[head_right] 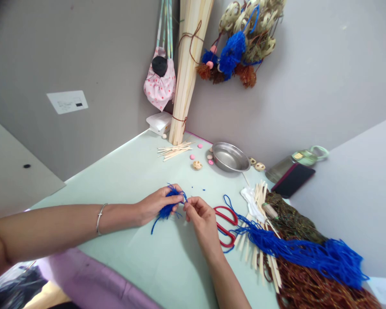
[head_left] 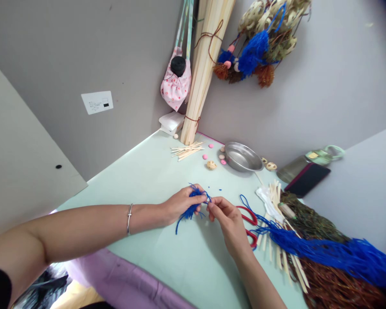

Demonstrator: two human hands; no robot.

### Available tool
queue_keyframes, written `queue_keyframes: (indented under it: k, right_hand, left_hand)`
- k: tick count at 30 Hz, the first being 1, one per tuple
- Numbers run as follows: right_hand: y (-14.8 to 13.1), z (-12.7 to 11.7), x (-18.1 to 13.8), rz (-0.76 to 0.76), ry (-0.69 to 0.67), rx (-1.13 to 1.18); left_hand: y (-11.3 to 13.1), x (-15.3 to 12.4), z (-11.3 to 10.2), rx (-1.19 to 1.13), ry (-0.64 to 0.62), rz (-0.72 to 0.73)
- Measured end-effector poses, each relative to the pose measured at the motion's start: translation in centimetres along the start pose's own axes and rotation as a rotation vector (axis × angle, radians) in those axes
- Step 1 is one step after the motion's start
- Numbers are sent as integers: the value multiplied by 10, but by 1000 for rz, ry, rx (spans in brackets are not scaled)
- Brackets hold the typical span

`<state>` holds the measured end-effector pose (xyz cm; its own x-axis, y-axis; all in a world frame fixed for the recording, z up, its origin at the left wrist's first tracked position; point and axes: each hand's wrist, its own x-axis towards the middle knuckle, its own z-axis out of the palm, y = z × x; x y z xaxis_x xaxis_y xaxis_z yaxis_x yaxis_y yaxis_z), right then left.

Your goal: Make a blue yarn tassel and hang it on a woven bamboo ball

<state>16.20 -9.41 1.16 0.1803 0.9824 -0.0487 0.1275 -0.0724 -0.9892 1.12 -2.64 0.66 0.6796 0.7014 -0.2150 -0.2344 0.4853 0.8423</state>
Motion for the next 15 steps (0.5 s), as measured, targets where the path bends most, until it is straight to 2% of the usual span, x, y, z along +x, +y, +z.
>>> queue_keyframes:
  k: [3,6,15]
  right_hand:
    - [-1,1,-1,12,-8,11]
    - [-1,1,-2,14,-10,10]
    - [0,0,0,2,9,32]
  left_hand:
    - [1,2,-1,-107,62,7]
    - [1,4,-3,-112,68,-3]
    - [0,-1,0,141,-9,-15]
